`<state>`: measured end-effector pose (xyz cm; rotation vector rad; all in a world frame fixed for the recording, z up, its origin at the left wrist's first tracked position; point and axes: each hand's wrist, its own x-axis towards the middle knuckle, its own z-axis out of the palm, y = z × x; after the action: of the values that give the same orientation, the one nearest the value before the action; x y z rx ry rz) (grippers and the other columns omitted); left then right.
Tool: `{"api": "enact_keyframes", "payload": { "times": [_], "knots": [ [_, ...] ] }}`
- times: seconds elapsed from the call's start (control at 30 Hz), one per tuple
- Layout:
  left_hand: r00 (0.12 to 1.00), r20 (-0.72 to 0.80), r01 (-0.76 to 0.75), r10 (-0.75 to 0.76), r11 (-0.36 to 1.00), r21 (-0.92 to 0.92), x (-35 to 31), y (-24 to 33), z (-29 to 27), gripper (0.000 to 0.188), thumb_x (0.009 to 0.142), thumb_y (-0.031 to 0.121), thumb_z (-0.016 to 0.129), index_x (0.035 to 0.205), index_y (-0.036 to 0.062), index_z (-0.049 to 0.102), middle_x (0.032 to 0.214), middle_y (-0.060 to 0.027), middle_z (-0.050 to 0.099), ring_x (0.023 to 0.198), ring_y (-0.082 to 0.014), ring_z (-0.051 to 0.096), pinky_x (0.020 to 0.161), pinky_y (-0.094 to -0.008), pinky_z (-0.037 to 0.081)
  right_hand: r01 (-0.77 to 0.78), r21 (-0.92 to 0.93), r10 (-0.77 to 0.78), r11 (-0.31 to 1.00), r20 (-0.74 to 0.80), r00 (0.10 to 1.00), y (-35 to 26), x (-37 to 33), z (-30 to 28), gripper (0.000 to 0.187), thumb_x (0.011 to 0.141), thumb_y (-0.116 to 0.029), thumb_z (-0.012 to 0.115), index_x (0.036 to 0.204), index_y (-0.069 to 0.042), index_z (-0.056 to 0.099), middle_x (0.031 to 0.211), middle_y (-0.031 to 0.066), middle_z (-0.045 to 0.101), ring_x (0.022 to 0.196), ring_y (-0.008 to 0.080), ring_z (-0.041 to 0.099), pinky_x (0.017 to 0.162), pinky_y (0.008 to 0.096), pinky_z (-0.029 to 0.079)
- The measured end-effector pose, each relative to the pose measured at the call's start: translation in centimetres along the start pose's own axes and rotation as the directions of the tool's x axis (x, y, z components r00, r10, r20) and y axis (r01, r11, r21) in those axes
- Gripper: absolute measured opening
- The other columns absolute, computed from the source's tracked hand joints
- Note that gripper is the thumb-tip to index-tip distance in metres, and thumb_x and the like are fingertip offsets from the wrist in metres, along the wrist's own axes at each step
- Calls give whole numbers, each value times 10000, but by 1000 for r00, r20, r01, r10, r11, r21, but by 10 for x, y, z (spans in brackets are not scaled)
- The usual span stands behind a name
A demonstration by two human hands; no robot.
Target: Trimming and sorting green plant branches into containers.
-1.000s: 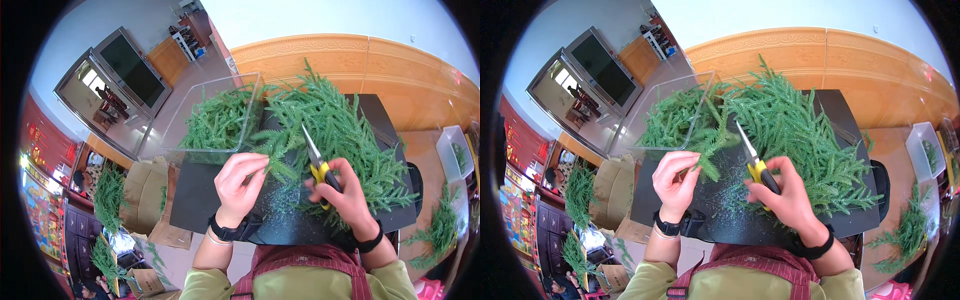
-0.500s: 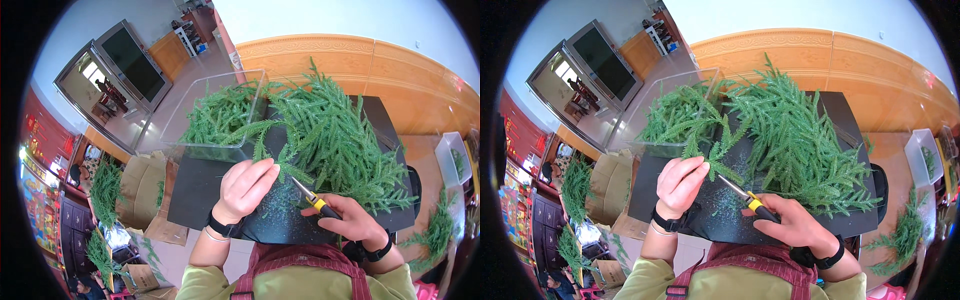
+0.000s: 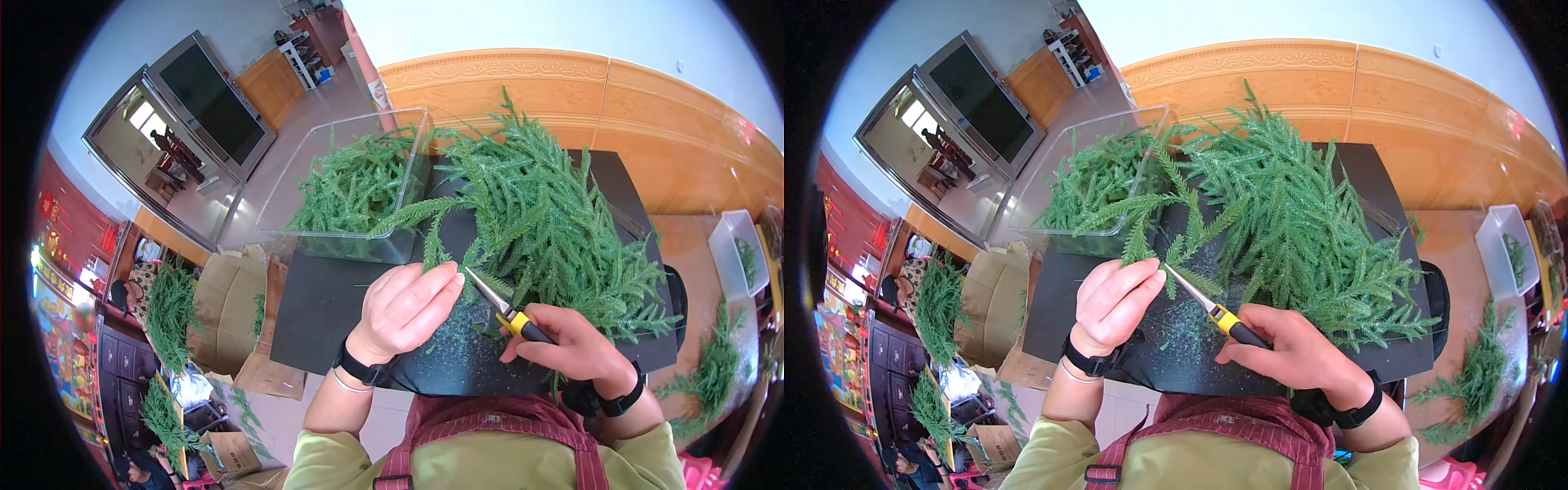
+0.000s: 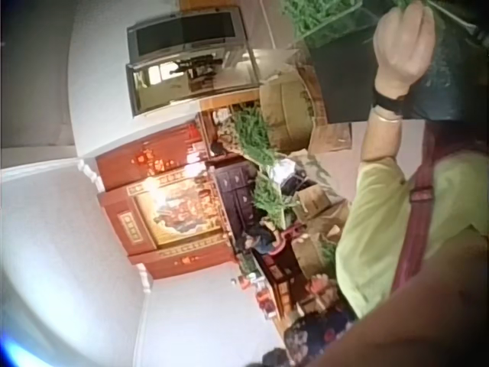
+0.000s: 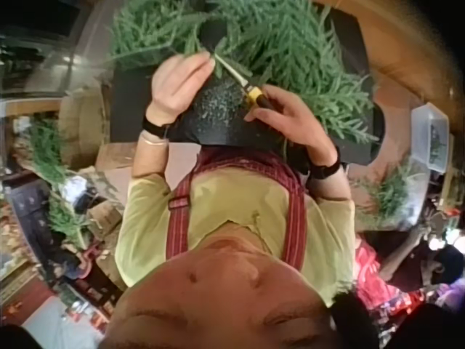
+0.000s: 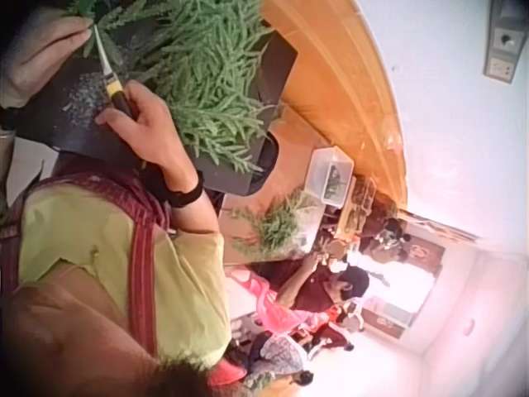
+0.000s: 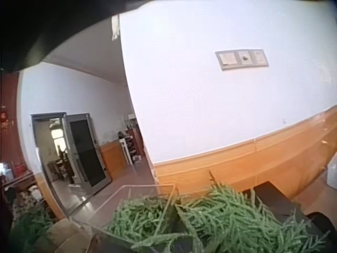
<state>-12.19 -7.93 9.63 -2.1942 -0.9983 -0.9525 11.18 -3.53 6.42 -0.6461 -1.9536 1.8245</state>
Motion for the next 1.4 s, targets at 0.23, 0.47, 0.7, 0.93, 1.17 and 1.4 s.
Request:
{"api": "enact_keyframes", "payload": {
  "times": [0.23, 0.47, 0.7, 0.93, 1.17, 1.4],
  "knots": [
    [997, -45, 62, -65, 996, -63, -2, 0, 10, 241, 576, -61, 700, 801, 12, 651, 860, -99, 627, 662, -218, 582, 556, -279, 481, -10, 89, 7, 996, 30, 1000, 3, 3, -7, 125, 801, -105, 591, 856, -3, 545, 693, -10, 595, 606, 26, 459, 508, 206, 342],
    [989, -92, 100, -114, 984, -145, -3, -3, 18, 233, 589, -66, 682, 810, -6, 639, 861, -111, 612, 667, -236, 587, 556, -289, 490, -48, -29, 48, 998, -11, 999, 3, 4, -9, 127, 767, -111, 601, 822, -16, 538, 583, -7, 466, 549, 53, 404, 480, 238, 327],
    [972, -107, 181, -211, 955, -236, -5, -2, 23, 231, 599, -84, 670, 812, -6, 627, 851, -114, 603, 672, -238, 591, 559, -291, 492, -28, -197, 17, 980, -57, 998, -3, 4, -9, 119, 748, -99, 592, 793, -11, 526, 554, 26, 409, 512, 77, 374, 468, 255, 324],
    [892, -15, 412, -453, 825, -387, -5, 7, 23, 167, 686, -105, 644, 794, 12, 593, 817, -101, 614, 688, -162, 585, 584, -239, 464, -14, -322, -29, 947, -128, 991, -2, 6, -4, 125, 741, -71, 580, 847, -7, 596, 561, -5, 466, 512, 55, 405, 475, 230, 343],
    [717, 128, 556, -685, 451, -698, 1, 10, 27, 112, 727, -88, 624, 796, -1, 609, 876, -85, 608, 705, -89, 558, 561, -200, 427, 8, -287, -42, 958, -110, 993, -2, 6, -6, 178, 744, -81, 597, 903, -1, 595, 653, 18, 603, 535, 59, 478, 496, 226, 376],
    [729, 177, 585, -662, 467, -663, 4, 9, 21, 120, 719, -93, 625, 796, -3, 611, 875, -92, 605, 712, -110, 570, 570, -216, 443, 28, -290, -56, 957, -88, 995, -5, 4, -13, 192, 753, -86, 600, 924, 2, 592, 708, 23, 639, 611, 66, 539, 550, 225, 408]
  ]
}}
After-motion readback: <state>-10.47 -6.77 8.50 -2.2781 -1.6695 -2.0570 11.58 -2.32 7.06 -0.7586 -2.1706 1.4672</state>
